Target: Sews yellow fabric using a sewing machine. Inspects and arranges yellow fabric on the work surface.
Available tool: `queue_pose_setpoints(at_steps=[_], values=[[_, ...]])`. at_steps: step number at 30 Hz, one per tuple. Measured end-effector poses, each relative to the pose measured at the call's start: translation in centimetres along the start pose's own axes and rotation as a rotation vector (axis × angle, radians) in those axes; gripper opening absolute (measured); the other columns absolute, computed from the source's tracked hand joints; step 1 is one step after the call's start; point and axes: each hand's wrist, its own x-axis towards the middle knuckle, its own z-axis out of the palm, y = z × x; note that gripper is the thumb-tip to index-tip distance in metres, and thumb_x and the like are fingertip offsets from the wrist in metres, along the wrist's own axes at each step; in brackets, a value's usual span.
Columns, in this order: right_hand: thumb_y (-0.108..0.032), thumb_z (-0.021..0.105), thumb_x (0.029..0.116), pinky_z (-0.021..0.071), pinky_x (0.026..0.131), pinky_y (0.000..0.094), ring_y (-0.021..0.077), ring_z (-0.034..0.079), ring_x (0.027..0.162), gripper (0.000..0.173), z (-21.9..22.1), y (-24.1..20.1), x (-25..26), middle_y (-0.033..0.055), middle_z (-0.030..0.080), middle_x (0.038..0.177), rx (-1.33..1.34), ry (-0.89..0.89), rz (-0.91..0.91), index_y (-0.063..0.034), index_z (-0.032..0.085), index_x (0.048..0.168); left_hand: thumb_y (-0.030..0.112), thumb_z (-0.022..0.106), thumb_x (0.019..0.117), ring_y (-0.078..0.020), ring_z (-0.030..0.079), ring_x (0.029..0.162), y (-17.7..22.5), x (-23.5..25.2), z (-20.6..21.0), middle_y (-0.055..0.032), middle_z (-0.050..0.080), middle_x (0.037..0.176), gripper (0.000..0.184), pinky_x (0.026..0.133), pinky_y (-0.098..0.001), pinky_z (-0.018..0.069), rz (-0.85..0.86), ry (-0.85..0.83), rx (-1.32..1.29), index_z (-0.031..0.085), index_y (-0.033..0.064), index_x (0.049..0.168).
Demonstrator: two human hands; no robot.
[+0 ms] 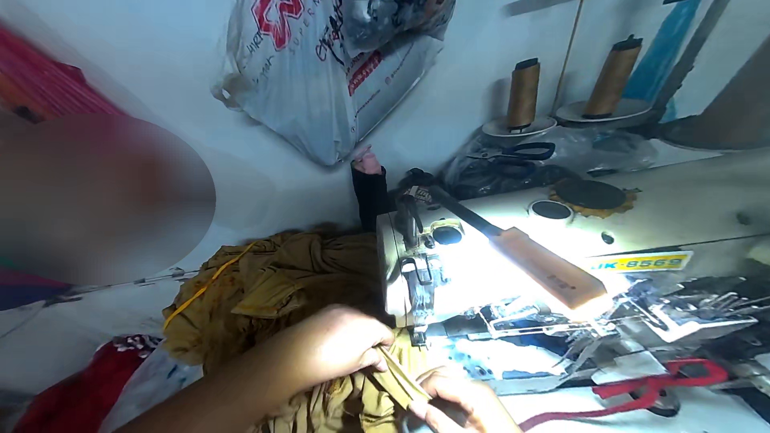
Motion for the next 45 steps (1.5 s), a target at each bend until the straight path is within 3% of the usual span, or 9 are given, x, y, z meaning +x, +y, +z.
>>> queue_pose_setpoints(at_steps=[5, 18, 22, 26, 28, 31, 36, 42, 45], values=[[-0.013, 0.068, 0.0959, 0.0572, 0.08, 0.023, 0.008, 0.07, 0.089, 0.017, -0.1, 0.7, 0.3, 0.0089, 0.074, 0.099, 0.046, 0.011, 0.102, -0.0014, 0.077, 0.104, 0.03, 0.057, 0.1054, -0.0282, 0.066, 0.086, -1.2, -0.2, -0.2, -0.0167, 0.07, 0.094, 0.032, 0.078, -0.0486, 0.0514, 0.062, 0.021, -0.161, 0.07, 0.0014, 0.111], [-0.013, 0.06, 0.101, 0.0548, 0.091, 0.0246, 0.0088, 0.069, 0.1, 0.021, -0.5, 0.7, 0.4, 0.0082, 0.075, 0.103, 0.008, -0.043, 0.046, -0.002, 0.077, 0.105, 0.026, 0.045, 0.1103, -0.0321, 0.064, 0.09, -1.3, 1.7, 0.8, -0.0195, 0.067, 0.095, 0.036, 0.081, -0.0528, 0.0492, 0.08, -0.105, -0.154, 0.068, -0.0025, 0.11], [-0.016, 0.062, 0.1005, 0.0557, 0.084, 0.0239, 0.0074, 0.069, 0.093, 0.021, -0.7, 0.6, 0.6, 0.0077, 0.074, 0.101, 0.008, -0.054, 0.12, -0.003, 0.076, 0.108, 0.023, 0.052, 0.1074, -0.0217, 0.065, 0.092, -1.9, 0.6, 0.4, -0.0148, 0.071, 0.1, 0.032, 0.084, -0.0427, 0.051, 0.125, 0.027, -0.268, 0.071, -0.0012, 0.109], [-0.015, 0.069, 0.0958, 0.0556, 0.089, 0.0249, 0.0103, 0.069, 0.099, 0.018, -0.4, 0.4, 0.5, 0.0097, 0.075, 0.101, 0.036, -0.063, 0.053, -0.0002, 0.077, 0.102, 0.022, 0.057, 0.1045, -0.0136, 0.06, 0.077, -2.0, 0.1, 0.4, -0.0094, 0.067, 0.086, 0.027, 0.071, -0.0322, 0.0481, 0.252, 0.077, -0.293, 0.07, -0.0005, 0.098], [-0.011, 0.071, 0.0934, 0.0547, 0.093, 0.0277, 0.0142, 0.07, 0.102, 0.015, -0.1, 0.1, 0.3, 0.0124, 0.075, 0.1, 0.042, -0.047, -0.012, 0.0025, 0.076, 0.094, 0.022, 0.064, 0.101, -0.0182, 0.055, 0.071, -1.3, 0.2, 0.4, -0.011, 0.062, 0.081, 0.024, 0.066, -0.0357, 0.045, 0.219, 0.034, -0.224, 0.067, -0.001, 0.097], [-0.007, 0.071, 0.0925, 0.0567, 0.092, 0.0268, 0.0142, 0.071, 0.102, 0.012, 0.0, -0.5, -0.1, 0.0137, 0.075, 0.1, 0.042, -0.012, -0.025, 0.0039, 0.075, 0.091, 0.025, 0.059, 0.1039, -0.032, 0.066, 0.089, -0.5, 0.3, 0.2, -0.0164, 0.068, 0.094, 0.025, 0.081, -0.0526, 0.0519, 0.077, -0.023, -0.04, 0.068, 0.0017, 0.108], [-0.01, 0.069, 0.094, 0.0571, 0.085, 0.0236, 0.0099, 0.07, 0.095, 0.014, -0.2, 0.3, 0.0, 0.012, 0.074, 0.097, 0.061, 0.001, 0.029, 0.0027, 0.075, 0.091, 0.029, 0.054, 0.1066, -0.0334, 0.071, 0.091, -1.5, 0.4, 0.8, -0.0164, 0.073, 0.097, 0.031, 0.082, -0.0548, 0.0541, 0.043, 0.125, 0.065, 0.071, 0.0062, 0.117], [-0.015, 0.069, 0.0945, 0.0568, 0.075, 0.0188, 0.0044, 0.068, 0.09, 0.016, -0.3, 2.1, 1.0, 0.0086, 0.073, 0.098, 0.086, -0.015, 0.016, -0.0003, 0.074, 0.091, 0.043, 0.067, 0.0967, -0.0284, 0.062, 0.072, 0.8, -0.5, 0.0, -0.0128, 0.062, 0.078, 0.04, 0.064, -0.0482, 0.0491, 0.154, 0.031, -0.021, 0.066, 0.0025, 0.096], [-0.017, 0.069, 0.0954, 0.0575, 0.072, 0.0187, 0.0041, 0.069, 0.088, 0.017, -0.3, 2.3, 1.1, 0.0077, 0.073, 0.099, 0.091, -0.025, 0.017, -0.0013, 0.075, 0.092, 0.045, 0.073, 0.0925, -0.0349, 0.067, 0.091, 1.9, -0.3, -0.3, -0.0171, 0.068, 0.094, 0.047, 0.077, -0.0553, 0.052, 0.019, -0.089, 0.074, 0.066, 0.003, 0.112]])
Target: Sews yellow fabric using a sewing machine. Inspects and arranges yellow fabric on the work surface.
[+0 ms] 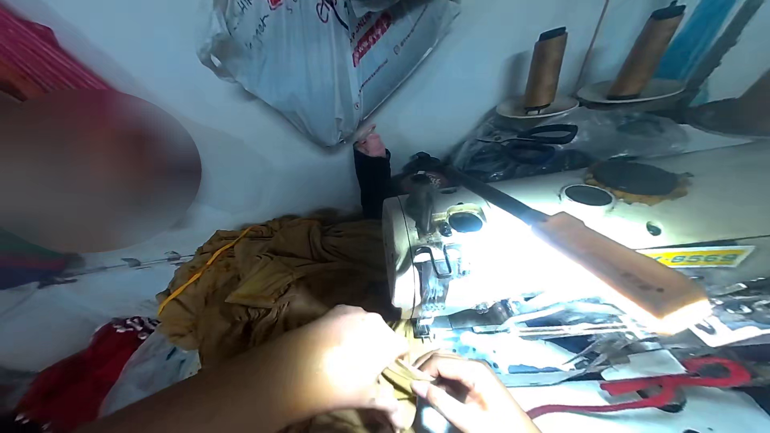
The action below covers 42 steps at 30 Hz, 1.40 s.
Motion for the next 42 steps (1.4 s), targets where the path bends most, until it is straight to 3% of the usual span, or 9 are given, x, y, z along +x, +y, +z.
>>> queue_pose_setpoints(at_steps=[2, 6, 17, 19, 23, 28, 32, 37, 42], values=[[-0.017, 0.069, 0.0957, 0.0578, 0.072, 0.0186, 0.0039, 0.069, 0.088, 0.017, 0.0, -0.1, 0.0, 0.0081, 0.073, 0.099, -0.001, -0.008, 0.001, -0.0008, 0.075, 0.093, 0.046, 0.074, 0.0911, -0.0357, 0.068, 0.097, -0.2, 0.1, 0.2, -0.0173, 0.07, 0.101, 0.05, 0.082, -0.0575, 0.0519, -0.101, 0.017, 0.029, 0.065, 0.0041, 0.117], [-0.016, 0.069, 0.0951, 0.0577, 0.079, 0.0202, 0.0065, 0.07, 0.095, 0.017, 0.0, 0.1, -0.1, 0.0092, 0.074, 0.101, -0.017, -0.002, -0.048, -0.0006, 0.075, 0.093, 0.048, 0.075, 0.0892, -0.0334, 0.067, 0.084, 0.1, -0.5, 0.1, -0.0152, 0.068, 0.089, 0.05, 0.072, -0.054, 0.0513, 0.046, 0.031, 0.019, 0.066, 0.0041, 0.11], [-0.013, 0.071, 0.0938, 0.0569, 0.085, 0.0207, 0.0082, 0.07, 0.1, 0.014, -0.4, 0.3, 0.0, 0.0098, 0.075, 0.101, -0.03, -0.033, -0.108, 0.0008, 0.075, 0.092, 0.042, 0.073, 0.093, -0.0374, 0.069, 0.091, 0.3, -0.2, 0.7, -0.0177, 0.069, 0.095, 0.044, 0.074, -0.0567, 0.0535, 0.042, 0.037, 0.068, 0.065, 0.0042, 0.114], [-0.014, 0.071, 0.0941, 0.0562, 0.085, 0.0205, 0.0081, 0.069, 0.099, 0.016, -0.4, 0.1, 0.0, 0.0103, 0.074, 0.1, -0.048, -0.038, -0.097, 0.0015, 0.075, 0.091, 0.037, 0.068, 0.0973, -0.0363, 0.069, 0.093, -0.4, -0.2, 0.8, -0.0168, 0.069, 0.097, 0.036, 0.076, -0.0559, 0.0533, -0.015, 0.092, 0.096, 0.066, 0.005, 0.114], [-0.016, 0.073, 0.0937, 0.0546, 0.091, 0.0218, 0.0084, 0.069, 0.101, 0.017, -0.5, 0.2, -0.1, 0.0082, 0.075, 0.097, -0.054, -0.035, -0.119, 0.0003, 0.075, 0.09, 0.025, 0.061, 0.1015, -0.0349, 0.07, 0.082, 0.2, -0.2, 1.9, -0.0154, 0.067, 0.088, 0.022, 0.066, -0.051, 0.0555, 0.215, 0.223, 0.135, 0.067, 0.0047, 0.106], [-0.016, 0.073, 0.0944, 0.0563, 0.09, 0.0232, 0.0095, 0.069, 0.102, 0.018, -0.5, 0.1, -0.2, 0.0092, 0.075, 0.1, -0.044, -0.025, -0.088, 0.0012, 0.075, 0.089, 0.019, 0.052, 0.1061, -0.0351, 0.07, 0.081, -0.5, 0.5, 2.3, -0.015, 0.068, 0.086, 0.019, 0.066, -0.0524, 0.0553, -0.012, 0.264, 0.203, 0.067, 0.0067, 0.107], [-0.015, 0.072, 0.0944, 0.0559, 0.088, 0.0218, 0.0079, 0.07, 0.099, 0.017, -0.3, 0.0, -0.2, 0.0085, 0.075, 0.098, -0.066, 0.014, -0.1, 0.0009, 0.075, 0.089, 0.016, 0.058, 0.1013, -0.0303, 0.069, 0.071, 0.6, 0.2, 3.3, -0.012, 0.065, 0.08, 0.016, 0.056, -0.0442, 0.0549, 0.192, 0.438, 0.264, 0.069, 0.0068, 0.097], [-0.009, 0.067, 0.0956, 0.0545, 0.099, 0.0293, 0.0158, 0.07, 0.109, 0.014, 0.2, -0.1, -0.6, 0.0113, 0.076, 0.102, -0.173, 0.108, -0.109, 0.0017, 0.076, 0.093, -0.004, 0.056, 0.0951, -0.038, 0.071, 0.086, 1.6, 0.7, 3.2, -0.0209, 0.07, 0.096, 0.021, 0.069, -0.0492, 0.0568, -0.135, 0.325, 0.345, 0.069, -0.0004, 0.111], [-0.006, 0.062, 0.098, 0.0516, 0.104, 0.0338, 0.0247, 0.069, 0.115, 0.015, 0.5, -1.5, -1.4, 0.0123, 0.076, 0.105, -0.49, 0.102, -0.184, 0.0005, 0.076, 0.098, 0.002, 0.056, 0.0915, -0.0244, 0.069, 0.082, 0.9, 1.6, 7.5, -0.0097, 0.07, 0.094, 0.015, 0.058, -0.0338, 0.0527, 0.198, 0.814, 0.516, 0.069, 0.0055, 0.086]])
